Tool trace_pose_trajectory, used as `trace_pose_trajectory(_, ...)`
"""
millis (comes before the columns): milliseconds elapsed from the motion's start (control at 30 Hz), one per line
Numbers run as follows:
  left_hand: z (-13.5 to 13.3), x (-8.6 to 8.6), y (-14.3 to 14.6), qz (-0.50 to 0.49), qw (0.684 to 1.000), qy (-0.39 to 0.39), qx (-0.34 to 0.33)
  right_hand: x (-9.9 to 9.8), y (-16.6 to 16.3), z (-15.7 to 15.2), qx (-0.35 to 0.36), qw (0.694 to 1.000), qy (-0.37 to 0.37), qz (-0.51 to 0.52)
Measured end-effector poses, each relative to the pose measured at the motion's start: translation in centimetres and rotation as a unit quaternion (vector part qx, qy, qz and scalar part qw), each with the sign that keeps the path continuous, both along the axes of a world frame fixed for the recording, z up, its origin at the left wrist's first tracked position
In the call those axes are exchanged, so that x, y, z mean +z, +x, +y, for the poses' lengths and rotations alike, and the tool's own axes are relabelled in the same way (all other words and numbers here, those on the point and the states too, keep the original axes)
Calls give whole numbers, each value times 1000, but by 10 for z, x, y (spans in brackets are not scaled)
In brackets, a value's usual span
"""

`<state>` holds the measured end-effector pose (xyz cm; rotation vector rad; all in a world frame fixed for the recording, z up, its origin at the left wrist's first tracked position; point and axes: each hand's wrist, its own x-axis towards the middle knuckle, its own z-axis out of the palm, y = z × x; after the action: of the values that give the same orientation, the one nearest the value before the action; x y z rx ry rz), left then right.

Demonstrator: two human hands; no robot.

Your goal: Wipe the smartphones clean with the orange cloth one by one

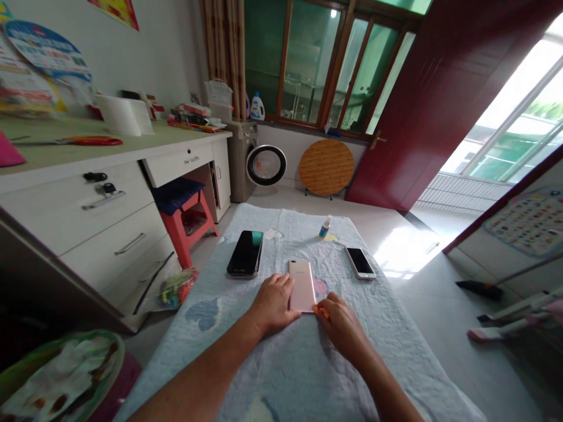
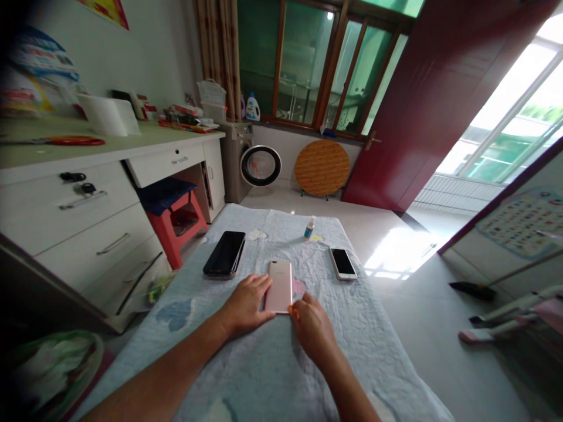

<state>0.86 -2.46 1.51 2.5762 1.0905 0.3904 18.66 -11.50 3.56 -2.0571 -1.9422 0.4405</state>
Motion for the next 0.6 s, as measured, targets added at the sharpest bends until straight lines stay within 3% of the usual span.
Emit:
trace_pose_trajectory(167, 0, 1, 1, 3, 1000, 9, 1, 5, 2, -6, 13, 999, 1, 36)
trace_pose_trajectory(333, 0, 0, 0, 7, 1000, 5, -2, 5, 1, 3, 69, 994, 33, 77)
trace_pose_trajectory(433, 1, -1, -1, 13, 1000, 4, -7, -1, 2, 19, 82, 994, 35, 57)
trace_pose_trajectory(600, 0, 0, -1, 21, 1000, 2, -9, -10, 14, 65, 33, 997, 63, 10)
